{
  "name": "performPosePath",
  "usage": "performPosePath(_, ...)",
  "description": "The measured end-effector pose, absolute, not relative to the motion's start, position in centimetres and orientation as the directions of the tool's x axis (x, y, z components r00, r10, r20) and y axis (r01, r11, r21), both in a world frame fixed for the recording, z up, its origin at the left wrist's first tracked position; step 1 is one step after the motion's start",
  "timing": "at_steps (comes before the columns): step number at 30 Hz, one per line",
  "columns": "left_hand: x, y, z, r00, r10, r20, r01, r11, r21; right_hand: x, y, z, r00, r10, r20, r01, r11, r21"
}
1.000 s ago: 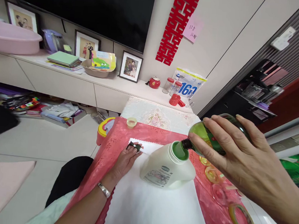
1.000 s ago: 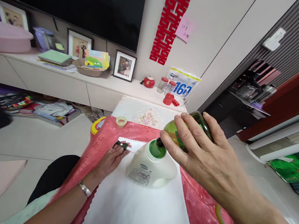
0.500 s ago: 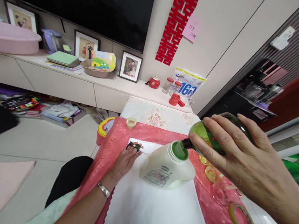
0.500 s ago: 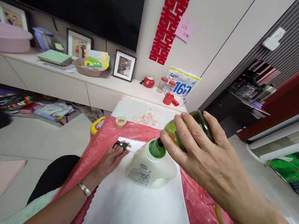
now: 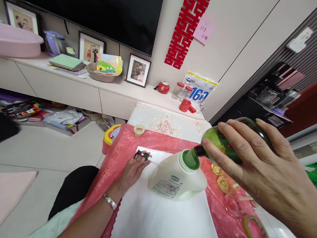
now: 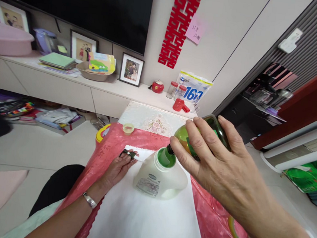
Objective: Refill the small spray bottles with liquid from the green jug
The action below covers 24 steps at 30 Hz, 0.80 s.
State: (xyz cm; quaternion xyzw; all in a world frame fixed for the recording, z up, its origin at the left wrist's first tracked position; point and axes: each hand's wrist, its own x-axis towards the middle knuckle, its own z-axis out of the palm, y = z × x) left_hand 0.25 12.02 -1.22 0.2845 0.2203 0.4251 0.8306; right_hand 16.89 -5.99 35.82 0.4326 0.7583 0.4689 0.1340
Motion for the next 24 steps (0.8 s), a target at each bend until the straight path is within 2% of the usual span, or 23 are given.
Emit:
performPosePath(9, 0.3, 12.1, -1.3, 0.542, 0.829, -0.140, -0.588, 0.493, 0.642, 17.3, -6.3, 35.0, -0.570, 0.789, 0.229, 0.557, 0.166, 0.814)
performPosePath(18, 0.3, 12.2, -1.3, 0.538, 0.833, -0.130, -0.582, 0.479, 0.657, 17.6, -7.0, 33.4, -0.479, 0.833, 0.277, 0.621, 0.098, 0.778)
performPosePath(21, 0.3, 12.1, -1.0, 0.535, 0.835, -0.133, -0.605, 0.488, 0.629, 18.4, -7.6, 32.5, -0.395, 0.849, 0.351, 0.713, 0.042, 0.700)
performPosePath(24, 0.4, 11.9, -0.8, 0.528, 0.839, -0.133, -0.625, 0.490, 0.608, 19.2, -9.1, 31.4, -0.286, 0.848, 0.447, 0.855, 0.014, 0.519)
